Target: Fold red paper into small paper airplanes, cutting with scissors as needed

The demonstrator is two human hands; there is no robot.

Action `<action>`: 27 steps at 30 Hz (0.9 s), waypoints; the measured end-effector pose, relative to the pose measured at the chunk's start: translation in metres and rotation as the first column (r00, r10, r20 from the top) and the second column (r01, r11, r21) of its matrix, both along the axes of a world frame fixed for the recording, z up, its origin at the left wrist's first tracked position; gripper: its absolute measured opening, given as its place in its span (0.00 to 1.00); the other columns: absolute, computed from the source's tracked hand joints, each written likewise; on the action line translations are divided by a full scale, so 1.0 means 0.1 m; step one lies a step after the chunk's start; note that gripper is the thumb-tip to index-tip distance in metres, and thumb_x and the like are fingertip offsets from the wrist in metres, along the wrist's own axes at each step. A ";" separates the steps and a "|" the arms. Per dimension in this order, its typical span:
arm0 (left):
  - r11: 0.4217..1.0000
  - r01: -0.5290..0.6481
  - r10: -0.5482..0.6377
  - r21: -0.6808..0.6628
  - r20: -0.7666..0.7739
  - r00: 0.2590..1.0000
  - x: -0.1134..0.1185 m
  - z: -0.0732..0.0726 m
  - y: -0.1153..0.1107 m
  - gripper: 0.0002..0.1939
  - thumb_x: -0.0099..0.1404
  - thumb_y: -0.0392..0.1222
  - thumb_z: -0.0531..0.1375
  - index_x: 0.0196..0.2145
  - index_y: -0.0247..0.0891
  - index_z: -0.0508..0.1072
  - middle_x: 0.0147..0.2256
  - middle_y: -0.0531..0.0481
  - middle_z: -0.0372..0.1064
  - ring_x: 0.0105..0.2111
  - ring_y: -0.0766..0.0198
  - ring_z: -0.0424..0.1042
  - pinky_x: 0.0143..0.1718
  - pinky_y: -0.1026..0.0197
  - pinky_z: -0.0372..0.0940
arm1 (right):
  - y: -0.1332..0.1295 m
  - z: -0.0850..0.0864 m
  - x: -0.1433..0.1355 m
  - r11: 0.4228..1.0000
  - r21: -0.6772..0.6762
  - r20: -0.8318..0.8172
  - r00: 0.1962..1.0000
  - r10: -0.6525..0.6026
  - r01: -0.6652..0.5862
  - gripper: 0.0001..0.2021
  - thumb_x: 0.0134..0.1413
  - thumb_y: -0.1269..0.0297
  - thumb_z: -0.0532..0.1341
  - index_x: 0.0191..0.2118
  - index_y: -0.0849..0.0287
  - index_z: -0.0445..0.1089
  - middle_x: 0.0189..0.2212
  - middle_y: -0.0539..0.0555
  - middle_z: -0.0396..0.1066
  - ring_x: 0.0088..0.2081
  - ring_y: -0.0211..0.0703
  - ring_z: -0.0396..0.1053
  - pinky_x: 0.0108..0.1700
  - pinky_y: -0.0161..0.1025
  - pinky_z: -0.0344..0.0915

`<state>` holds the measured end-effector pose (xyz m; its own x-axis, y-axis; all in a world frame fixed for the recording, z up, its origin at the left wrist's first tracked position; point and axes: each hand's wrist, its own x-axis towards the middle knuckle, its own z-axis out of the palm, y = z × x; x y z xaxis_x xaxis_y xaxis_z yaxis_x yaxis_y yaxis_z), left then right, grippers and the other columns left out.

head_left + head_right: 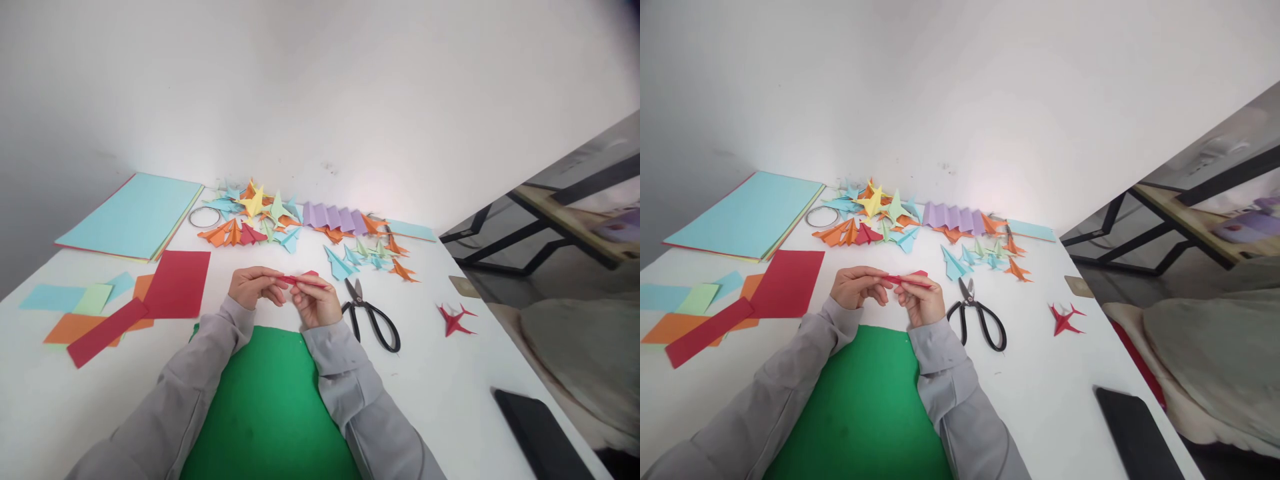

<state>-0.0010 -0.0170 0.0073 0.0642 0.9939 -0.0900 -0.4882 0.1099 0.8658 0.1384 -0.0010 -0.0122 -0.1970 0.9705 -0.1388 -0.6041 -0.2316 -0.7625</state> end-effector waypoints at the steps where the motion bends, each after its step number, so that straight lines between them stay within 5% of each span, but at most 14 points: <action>1: 1.000 -0.011 0.011 0.008 -0.002 1.000 0.00 0.00 0.00 0.09 0.47 0.35 0.61 0.28 0.28 0.74 0.21 0.45 0.73 0.17 0.61 0.71 0.16 0.60 0.66 | 0.00 0.00 0.00 1.000 0.002 -0.004 1.000 -0.005 0.005 0.05 0.33 0.76 0.63 0.23 0.63 0.73 0.15 0.51 0.72 0.13 0.32 0.65 0.15 0.26 0.62; 27: 0.996 -0.085 0.087 0.037 -0.050 0.995 0.03 -0.02 0.02 0.09 0.46 0.38 0.63 0.26 0.30 0.72 0.20 0.49 0.71 0.16 0.65 0.69 0.16 0.62 0.66 | 0.00 0.00 0.00 1.000 0.008 0.006 1.000 -0.016 0.016 0.05 0.33 0.75 0.64 0.23 0.63 0.74 0.15 0.52 0.72 0.14 0.32 0.66 0.15 0.26 0.62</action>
<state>0.0023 -0.0151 0.0055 -0.0256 0.9981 -0.0565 -0.4497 0.0389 0.8923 0.1388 -0.0009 -0.0123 -0.1802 0.9746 -0.1327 -0.6030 -0.2161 -0.7679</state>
